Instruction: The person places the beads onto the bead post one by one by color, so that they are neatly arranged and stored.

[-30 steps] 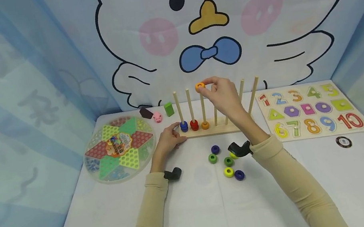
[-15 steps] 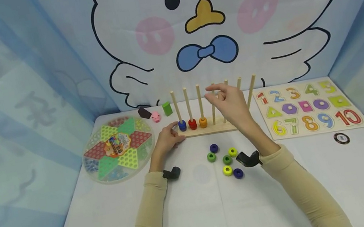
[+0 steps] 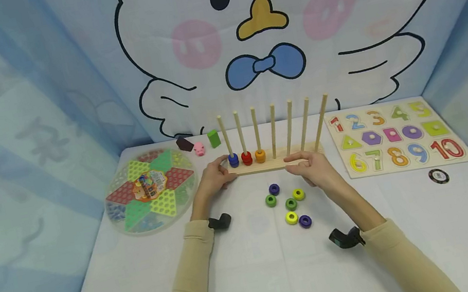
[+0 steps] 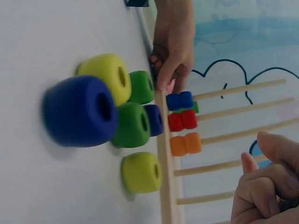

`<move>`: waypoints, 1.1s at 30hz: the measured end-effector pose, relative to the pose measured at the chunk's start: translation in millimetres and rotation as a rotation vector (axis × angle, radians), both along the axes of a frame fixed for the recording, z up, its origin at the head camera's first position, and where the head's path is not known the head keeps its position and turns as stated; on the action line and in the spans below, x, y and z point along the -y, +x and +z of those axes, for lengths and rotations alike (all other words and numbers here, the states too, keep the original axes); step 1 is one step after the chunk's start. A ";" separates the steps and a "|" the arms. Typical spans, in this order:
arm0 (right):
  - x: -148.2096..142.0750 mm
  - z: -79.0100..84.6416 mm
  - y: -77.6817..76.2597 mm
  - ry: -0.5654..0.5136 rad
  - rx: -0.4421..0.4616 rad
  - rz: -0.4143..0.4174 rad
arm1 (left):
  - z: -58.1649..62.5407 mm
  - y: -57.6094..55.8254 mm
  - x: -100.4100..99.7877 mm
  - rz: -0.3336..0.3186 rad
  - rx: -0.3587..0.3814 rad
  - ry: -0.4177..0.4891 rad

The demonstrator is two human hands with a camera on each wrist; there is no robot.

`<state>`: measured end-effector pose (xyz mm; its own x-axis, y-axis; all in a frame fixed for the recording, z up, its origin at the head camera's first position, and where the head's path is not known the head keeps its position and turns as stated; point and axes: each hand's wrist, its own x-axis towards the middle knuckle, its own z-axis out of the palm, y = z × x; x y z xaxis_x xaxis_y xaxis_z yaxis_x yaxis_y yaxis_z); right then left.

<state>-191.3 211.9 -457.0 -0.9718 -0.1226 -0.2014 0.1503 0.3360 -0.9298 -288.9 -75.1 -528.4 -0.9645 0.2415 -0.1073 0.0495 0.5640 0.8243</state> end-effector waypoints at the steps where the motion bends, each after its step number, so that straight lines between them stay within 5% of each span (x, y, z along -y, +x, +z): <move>1: -3.5 -5.6 2.2 -0.001 0.027 0.005 | -0.5 0.2 -0.6 -0.004 -0.008 0.002; 15: -24.9 -51.7 20.0 -0.018 0.170 0.100 | 0.2 0.7 -0.7 0.002 -0.003 0.003; 33: -18.4 -49.9 16.8 0.134 0.154 0.079 | -2.0 -1.1 0.1 0.000 0.005 0.023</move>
<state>-174.5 230.3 -506.9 -0.9166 -0.1596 -0.3667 0.2557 0.4711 -0.8442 -290.0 -75.2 -530.4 -0.9639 0.2439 -0.1066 0.0451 0.5445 0.8376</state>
